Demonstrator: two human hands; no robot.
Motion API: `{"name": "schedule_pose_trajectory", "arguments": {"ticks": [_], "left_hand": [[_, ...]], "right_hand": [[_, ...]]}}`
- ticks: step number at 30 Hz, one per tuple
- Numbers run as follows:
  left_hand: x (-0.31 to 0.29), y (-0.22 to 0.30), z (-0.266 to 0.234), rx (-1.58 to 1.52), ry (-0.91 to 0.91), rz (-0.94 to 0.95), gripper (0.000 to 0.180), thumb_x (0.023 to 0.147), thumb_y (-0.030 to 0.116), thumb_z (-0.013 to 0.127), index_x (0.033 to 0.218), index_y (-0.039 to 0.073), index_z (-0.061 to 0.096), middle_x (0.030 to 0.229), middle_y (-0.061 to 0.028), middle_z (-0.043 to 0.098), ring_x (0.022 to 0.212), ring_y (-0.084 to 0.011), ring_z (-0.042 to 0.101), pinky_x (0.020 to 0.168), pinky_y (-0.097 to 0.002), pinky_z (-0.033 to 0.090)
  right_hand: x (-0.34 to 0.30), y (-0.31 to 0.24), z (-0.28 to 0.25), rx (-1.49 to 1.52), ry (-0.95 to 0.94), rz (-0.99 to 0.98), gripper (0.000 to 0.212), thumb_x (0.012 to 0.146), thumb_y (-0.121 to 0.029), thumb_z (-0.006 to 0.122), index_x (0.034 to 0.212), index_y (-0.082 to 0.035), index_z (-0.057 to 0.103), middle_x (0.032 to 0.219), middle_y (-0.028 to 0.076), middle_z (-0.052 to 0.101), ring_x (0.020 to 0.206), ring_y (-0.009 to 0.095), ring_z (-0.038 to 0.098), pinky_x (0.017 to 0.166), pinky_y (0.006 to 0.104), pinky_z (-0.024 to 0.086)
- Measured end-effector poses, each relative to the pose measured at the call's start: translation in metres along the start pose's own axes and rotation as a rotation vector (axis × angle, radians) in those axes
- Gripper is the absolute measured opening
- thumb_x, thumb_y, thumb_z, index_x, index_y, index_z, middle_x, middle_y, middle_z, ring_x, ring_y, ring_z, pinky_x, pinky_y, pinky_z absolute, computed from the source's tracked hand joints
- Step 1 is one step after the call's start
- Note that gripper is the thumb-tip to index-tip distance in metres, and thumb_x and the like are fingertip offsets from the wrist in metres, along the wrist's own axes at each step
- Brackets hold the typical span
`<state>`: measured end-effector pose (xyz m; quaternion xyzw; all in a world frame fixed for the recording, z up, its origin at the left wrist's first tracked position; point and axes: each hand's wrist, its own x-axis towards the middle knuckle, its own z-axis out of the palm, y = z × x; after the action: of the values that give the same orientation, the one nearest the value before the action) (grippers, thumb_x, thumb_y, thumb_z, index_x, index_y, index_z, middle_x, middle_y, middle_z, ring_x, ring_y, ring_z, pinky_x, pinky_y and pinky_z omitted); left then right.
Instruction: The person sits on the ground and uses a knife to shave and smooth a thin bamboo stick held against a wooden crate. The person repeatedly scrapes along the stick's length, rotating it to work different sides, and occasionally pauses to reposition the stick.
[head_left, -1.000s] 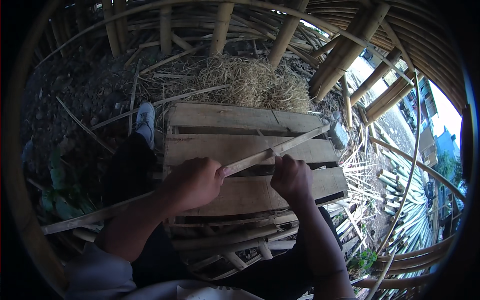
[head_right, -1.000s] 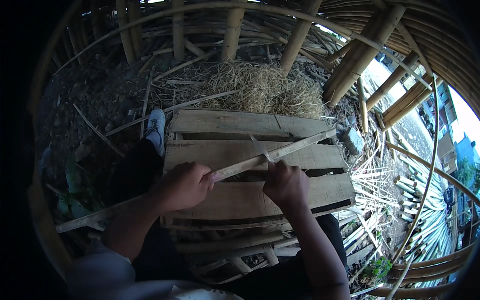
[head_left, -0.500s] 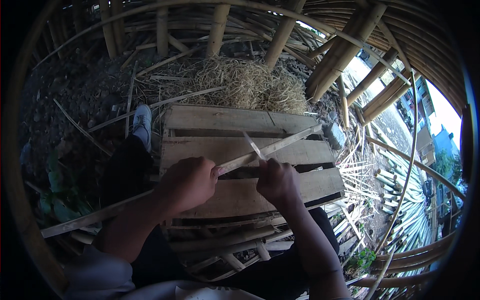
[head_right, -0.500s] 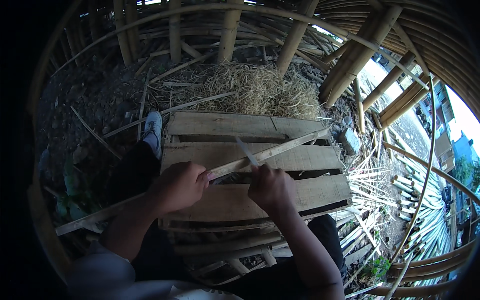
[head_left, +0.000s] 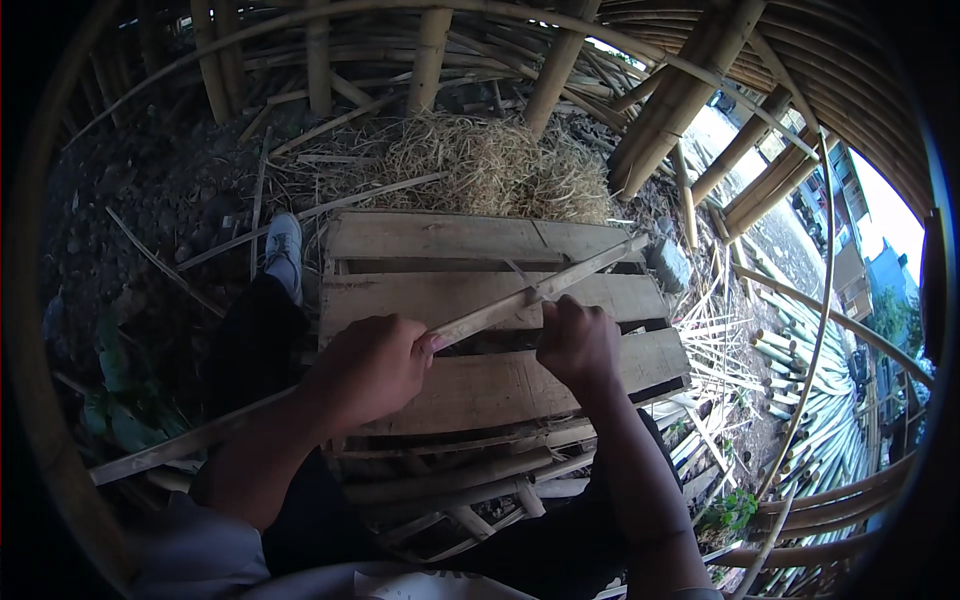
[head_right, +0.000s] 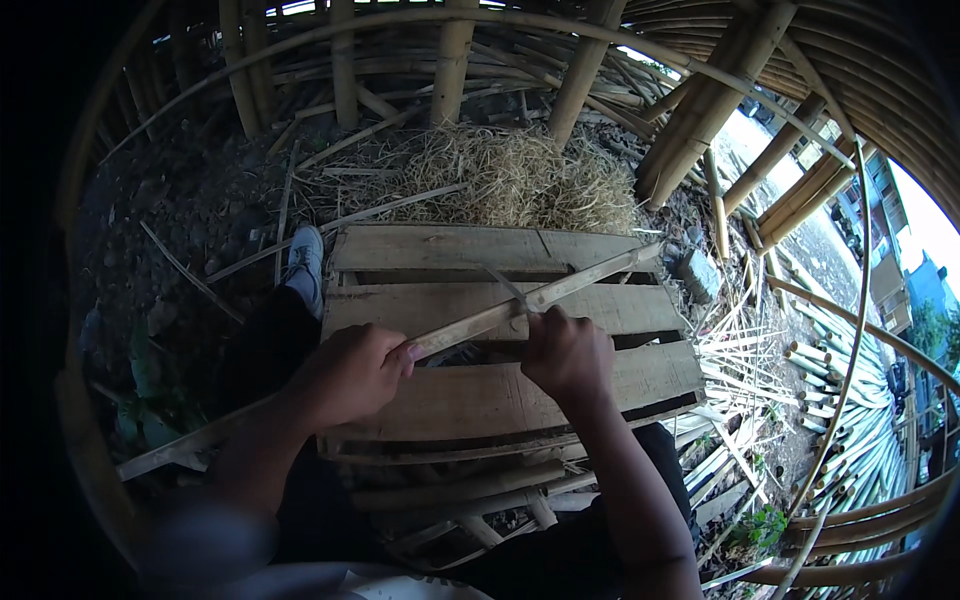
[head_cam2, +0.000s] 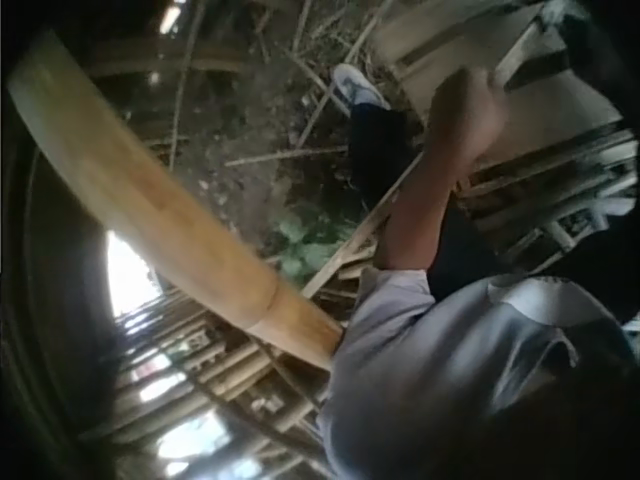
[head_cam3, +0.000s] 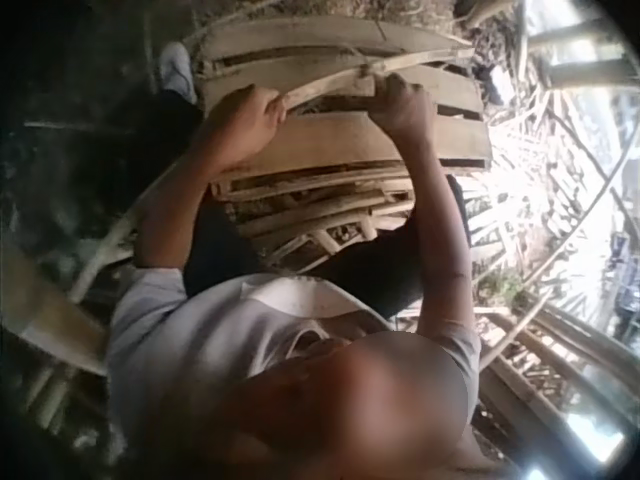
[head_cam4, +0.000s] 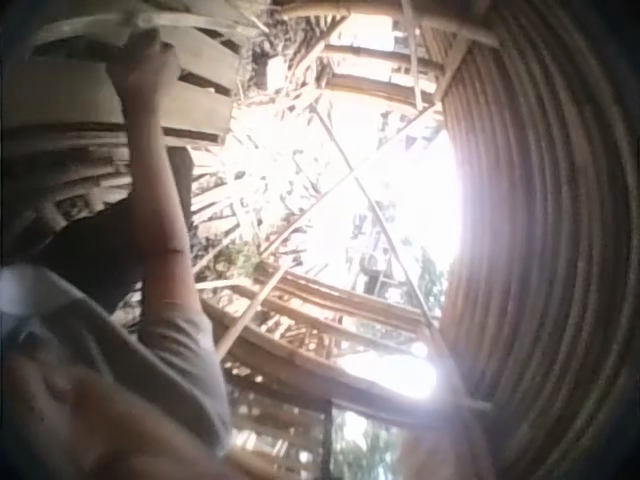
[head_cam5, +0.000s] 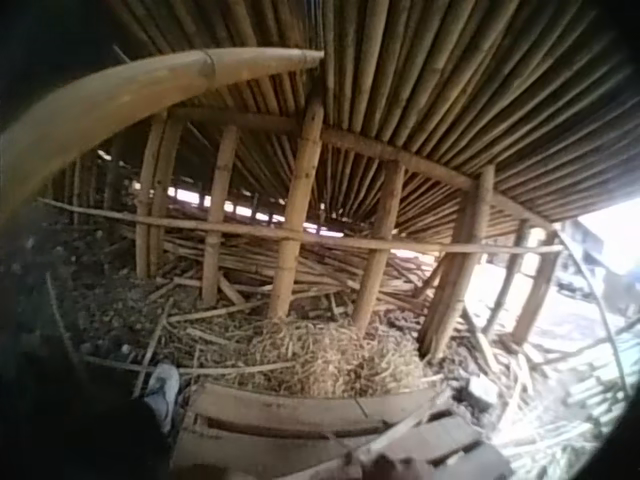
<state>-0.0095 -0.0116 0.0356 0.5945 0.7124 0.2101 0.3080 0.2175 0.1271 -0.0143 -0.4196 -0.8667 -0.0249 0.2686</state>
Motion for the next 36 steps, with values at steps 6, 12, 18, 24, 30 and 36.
{"name": "schedule_pose_trajectory", "arguments": {"ticks": [6, 12, 18, 24, 30, 36], "left_hand": [[0.006, -0.006, 0.005, -0.028, 0.009, -0.036, 0.035, 0.105, 0.028, 0.053, 0.091, 0.000, 0.069, 0.078, -0.0212, 0.069, 0.075, -0.0397, 0.070, 0.073, -0.0491, 0.053], [0.011, -0.011, 0.016, 0.031, 0.064, 0.015, 0.036, 0.105, 0.028, 0.056, 0.086, 0.001, 0.069, 0.071, -0.0196, 0.066, 0.067, -0.0338, 0.069, 0.067, -0.0436, 0.051], [0.004, 0.000, 0.008, -0.020, -0.037, -0.010, 0.033, 0.105, 0.028, 0.052, 0.095, 0.002, 0.071, 0.079, -0.0217, 0.069, 0.079, -0.0403, 0.070, 0.074, -0.0499, 0.053], [0.008, -0.006, 0.010, -0.055, -0.027, -0.039, 0.035, 0.106, 0.028, 0.051, 0.093, 0.002, 0.071, 0.074, -0.0202, 0.068, 0.073, -0.0367, 0.071, 0.071, -0.0472, 0.054], [0.008, -0.003, 0.005, 0.014, -0.029, -0.030, 0.036, 0.106, 0.029, 0.051, 0.093, 0.002, 0.070, 0.072, -0.0184, 0.067, 0.069, -0.0352, 0.070, 0.069, -0.0473, 0.053], [0.005, 0.006, 0.004, -0.021, -0.024, -0.021, 0.036, 0.106, 0.029, 0.051, 0.092, 0.001, 0.070, 0.072, -0.0195, 0.067, 0.070, -0.0383, 0.069, 0.069, -0.0478, 0.053]], "right_hand": [[-0.017, -0.031, 0.010, 0.045, -0.084, -0.052, 0.018, 0.097, -0.020, 0.060, 0.083, -0.008, 0.058, 0.053, 0.018, 0.058, 0.047, 0.042, 0.061, 0.044, 0.0505, 0.049], [-0.008, -0.009, 0.012, -0.162, -0.078, 0.090, 0.023, 0.097, -0.025, 0.061, 0.083, -0.008, 0.058, 0.055, 0.017, 0.060, 0.051, 0.043, 0.064, 0.049, 0.0538, 0.052], [0.001, 0.017, 0.005, -0.076, -0.065, 0.067, 0.024, 0.096, -0.026, 0.061, 0.081, -0.008, 0.058, 0.058, 0.020, 0.061, 0.053, 0.043, 0.064, 0.049, 0.0539, 0.050], [-0.017, -0.026, 0.008, -0.015, -0.075, -0.011, 0.026, 0.100, -0.023, 0.057, 0.079, -0.008, 0.057, 0.054, 0.018, 0.059, 0.051, 0.042, 0.064, 0.045, 0.0500, 0.051], [-0.011, -0.022, 0.006, -0.043, -0.055, -0.004, 0.024, 0.101, -0.023, 0.057, 0.083, -0.008, 0.059, 0.056, 0.016, 0.063, 0.052, 0.041, 0.066, 0.046, 0.0499, 0.051], [-0.003, 0.026, 0.017, -0.207, 0.267, -0.195, 0.017, 0.099, -0.021, 0.062, 0.091, -0.007, 0.059, 0.064, 0.014, 0.054, 0.044, 0.031, 0.049, 0.042, 0.0438, 0.041]]}}
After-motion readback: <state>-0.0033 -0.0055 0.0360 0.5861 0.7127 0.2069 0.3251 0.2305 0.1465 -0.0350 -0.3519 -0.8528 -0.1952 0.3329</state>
